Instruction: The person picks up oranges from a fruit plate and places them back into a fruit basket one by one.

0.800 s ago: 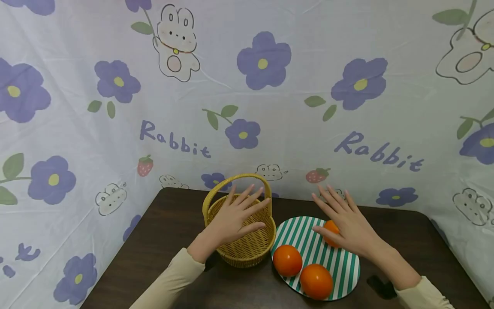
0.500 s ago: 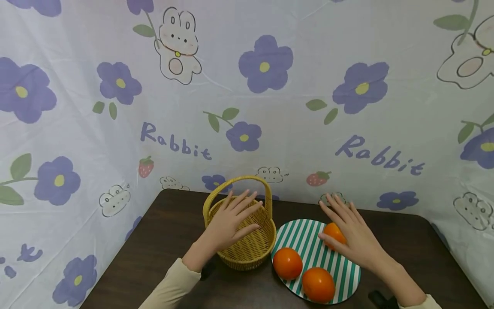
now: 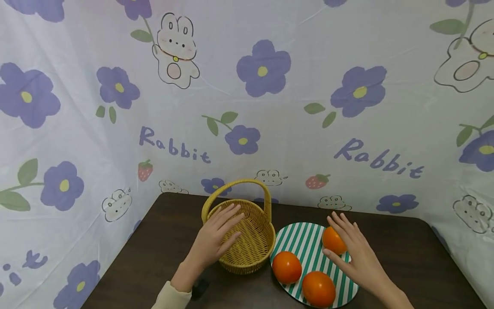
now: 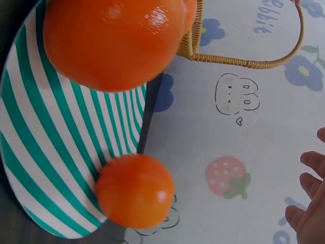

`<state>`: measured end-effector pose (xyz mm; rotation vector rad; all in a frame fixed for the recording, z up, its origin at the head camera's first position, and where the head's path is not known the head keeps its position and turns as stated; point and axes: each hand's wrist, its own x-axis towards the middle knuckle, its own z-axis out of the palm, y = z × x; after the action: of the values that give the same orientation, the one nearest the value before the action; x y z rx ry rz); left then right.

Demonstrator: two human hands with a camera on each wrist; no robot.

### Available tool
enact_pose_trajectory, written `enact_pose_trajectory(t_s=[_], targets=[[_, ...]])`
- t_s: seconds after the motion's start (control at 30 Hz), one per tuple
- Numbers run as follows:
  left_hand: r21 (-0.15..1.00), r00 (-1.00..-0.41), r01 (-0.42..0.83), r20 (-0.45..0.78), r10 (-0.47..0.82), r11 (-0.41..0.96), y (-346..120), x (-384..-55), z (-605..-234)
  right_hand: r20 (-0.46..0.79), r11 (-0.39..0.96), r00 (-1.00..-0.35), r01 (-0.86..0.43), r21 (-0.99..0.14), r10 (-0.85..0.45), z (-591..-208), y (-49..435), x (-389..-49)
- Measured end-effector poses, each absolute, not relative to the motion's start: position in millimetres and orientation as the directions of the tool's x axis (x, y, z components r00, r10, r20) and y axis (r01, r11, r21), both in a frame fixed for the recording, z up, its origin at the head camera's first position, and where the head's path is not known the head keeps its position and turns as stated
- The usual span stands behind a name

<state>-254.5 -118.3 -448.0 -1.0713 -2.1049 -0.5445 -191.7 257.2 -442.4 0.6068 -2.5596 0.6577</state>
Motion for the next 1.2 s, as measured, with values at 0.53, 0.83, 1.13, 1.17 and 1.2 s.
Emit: enact_pose_trajectory(t_s=[0.53,0.83,1.13,1.17,1.2], targets=[[0.088,-0.312,0.836,0.888,0.339,0.541,-136.9,-240.0,-478.0,0.43,0.778,-0.884,-0.399,-0.485,-0.185,-472.4,256.4,-169.0],[0.209,-0.413,0.794,0.874,0.256,0.57,-149.7,-232.0,-493.5,0.384,0.714,-0.911,-0.37,-0.595,-0.151,-487.8,257.8,-159.3],[0.364,-0.592,0.681,0.785,0.184,0.636,-163.5,-219.3,-508.9,0.266,0.751,-0.957,-0.258,-0.608,-0.113,-501.0,257.7,-153.3],[0.382,-0.616,0.661,0.767,0.177,0.646,-164.8,-218.3,-509.8,0.25,0.762,-0.962,-0.241,-0.601,-0.107,-501.4,257.5,-152.7],[0.4,-0.642,0.64,0.748,0.17,0.656,-166.0,-217.5,-510.6,0.231,0.769,-0.968,-0.224,-0.599,-0.102,-501.7,257.1,-152.6]])
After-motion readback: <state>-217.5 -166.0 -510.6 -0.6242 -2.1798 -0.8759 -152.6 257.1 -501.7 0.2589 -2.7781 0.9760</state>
